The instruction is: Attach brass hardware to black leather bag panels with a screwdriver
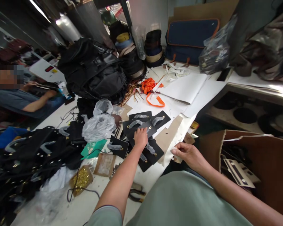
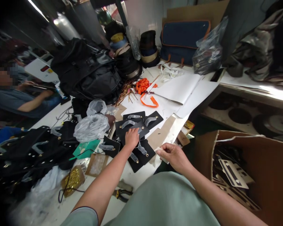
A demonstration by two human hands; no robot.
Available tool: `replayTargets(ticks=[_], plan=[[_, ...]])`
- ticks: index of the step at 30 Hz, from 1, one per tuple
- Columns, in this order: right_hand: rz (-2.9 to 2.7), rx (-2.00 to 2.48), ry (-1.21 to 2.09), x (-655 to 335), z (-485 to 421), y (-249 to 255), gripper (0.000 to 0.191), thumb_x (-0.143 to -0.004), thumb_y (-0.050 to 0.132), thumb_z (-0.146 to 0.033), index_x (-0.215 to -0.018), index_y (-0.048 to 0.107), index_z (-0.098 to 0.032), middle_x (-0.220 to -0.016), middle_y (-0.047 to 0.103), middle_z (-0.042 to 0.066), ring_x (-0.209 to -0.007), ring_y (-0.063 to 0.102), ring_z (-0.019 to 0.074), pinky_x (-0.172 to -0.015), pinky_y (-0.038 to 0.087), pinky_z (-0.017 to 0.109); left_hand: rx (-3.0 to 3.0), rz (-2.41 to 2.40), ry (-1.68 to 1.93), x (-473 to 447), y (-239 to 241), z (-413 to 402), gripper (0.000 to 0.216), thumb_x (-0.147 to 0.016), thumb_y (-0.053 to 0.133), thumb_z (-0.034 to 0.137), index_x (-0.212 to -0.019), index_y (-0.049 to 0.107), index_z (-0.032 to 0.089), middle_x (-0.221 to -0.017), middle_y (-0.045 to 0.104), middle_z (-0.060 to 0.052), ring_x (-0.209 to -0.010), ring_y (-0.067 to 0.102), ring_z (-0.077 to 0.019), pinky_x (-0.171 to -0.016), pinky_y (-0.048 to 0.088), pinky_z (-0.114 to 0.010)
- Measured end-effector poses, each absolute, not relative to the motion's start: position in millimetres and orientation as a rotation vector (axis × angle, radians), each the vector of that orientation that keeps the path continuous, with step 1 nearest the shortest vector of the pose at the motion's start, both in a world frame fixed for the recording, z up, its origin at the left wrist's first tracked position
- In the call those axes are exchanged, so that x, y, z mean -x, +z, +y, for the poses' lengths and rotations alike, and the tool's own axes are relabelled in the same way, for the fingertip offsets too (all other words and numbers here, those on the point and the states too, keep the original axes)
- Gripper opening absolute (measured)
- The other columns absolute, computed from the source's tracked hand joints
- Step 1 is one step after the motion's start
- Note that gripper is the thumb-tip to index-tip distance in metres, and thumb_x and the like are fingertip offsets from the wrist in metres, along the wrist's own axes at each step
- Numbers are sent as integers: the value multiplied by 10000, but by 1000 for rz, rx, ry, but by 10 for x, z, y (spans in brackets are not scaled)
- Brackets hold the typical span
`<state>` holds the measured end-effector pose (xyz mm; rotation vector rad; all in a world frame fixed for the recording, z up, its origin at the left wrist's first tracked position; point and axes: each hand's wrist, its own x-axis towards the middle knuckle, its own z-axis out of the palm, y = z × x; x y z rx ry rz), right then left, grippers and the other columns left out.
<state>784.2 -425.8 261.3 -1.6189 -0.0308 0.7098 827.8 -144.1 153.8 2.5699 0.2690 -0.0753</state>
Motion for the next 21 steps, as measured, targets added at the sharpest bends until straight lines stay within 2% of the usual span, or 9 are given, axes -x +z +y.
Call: replayTargets(ticks=[3, 7, 9, 11, 13, 15, 17, 19, 21], plan=[[38, 1597, 681, -7845, -4247, 2638, 498, -796, 728, -679, -744, 605, -200, -635, 623, 2, -563, 488, 138, -561, 369, 279, -2471, 297, -113, -8391, 1557, -1388, 312, -906, 528, 110, -1115, 743, 194, -1137, 720, -159, -1255, 519, -368, -1160, 289, -627], [35, 1589, 633, -7873, -4242, 2639, 495, -800, 734, -668, -736, 598, -196, -627, 559, -22, -563, 446, 121, -545, 331, 264, -2255, 340, -80, -8408, 1831, -1253, 278, -909, 557, 184, -1116, 740, 215, -1212, 713, -118, -1238, 568, -317, -1166, 352, -521], [21, 1566, 609, -7917, -4225, 2650, 498, -800, 738, -666, -728, 592, -196, -612, 513, -36, -555, 414, 112, -537, 309, 261, -2112, 377, -55, -8322, 2046, -1206, 285, -913, 570, 270, -1149, 718, 213, -1229, 715, -99, -1182, 620, -285, -1088, 455, -452], [0, 1543, 589, -7982, -4187, 2685, 492, -803, 742, -661, -732, 592, -198, -597, 467, -50, -542, 378, 104, -527, 283, 261, -1958, 412, -50, -8162, 2271, -1221, 347, -918, 563, 378, -1189, 688, 200, -1169, 737, -95, -1047, 688, -261, -942, 547, -401], [-55, 1530, 574, -8060, -4128, 2746, 466, -820, 741, -643, -755, 607, -202, -617, 480, -48, -557, 400, 110, -541, 298, 266, -1822, 426, -65, -7954, 2473, -1315, 432, -902, 579, 478, -1213, 666, 190, -1080, 759, -88, -899, 723, -241, -809, 578, -360], [-153, 1512, 540, -8136, -4058, 2826, 435, -841, 739, -617, -766, 627, -204, -753, 605, -8, -677, 532, 146, -636, 396, 281, -1726, 432, -84, -7741, 2631, -1475, 507, -863, 623, 558, -1203, 669, 185, -1004, 772, -83, -805, 729, -235, -739, 577, -343], [-257, 1488, 486, -8197, -3994, 2906, 410, -851, 741, -594, -761, 656, -203, -1078, 689, 59, -969, 627, 215, -836, 459, 322, -1575, 464, -122, -7568, 2745, -1666, 576, -796, 696, 610, -1180, 683, 180, -944, 779, -83, -763, 731, -244, -706, 572, -340], [-306, 1455, 466, -8236, -3953, 2971, 394, -851, 747, -584, -769, 683, -205, -1399, 592, 97, -1258, 551, 276, -988, 435, 366, -1372, 515, -153, -7455, 2822, -1845, 607, -726, 778, 600, -1154, 694, 178, -911, 782, -83, -756, 733, -252, -698, 564, -338], [-294, 1419, 498, -8251, -3938, 3010, 388, -841, 757, -588, -789, 693, -208, -1515, 505, 98, -1358, 477, 295, -1037, 414, 390, -1219, 556, -159, -7394, 2877, -1986, 599, -687, 829, 554, -1137, 698, 181, -915, 785, -83, -775, 736, -257, -706, 558, -336]])
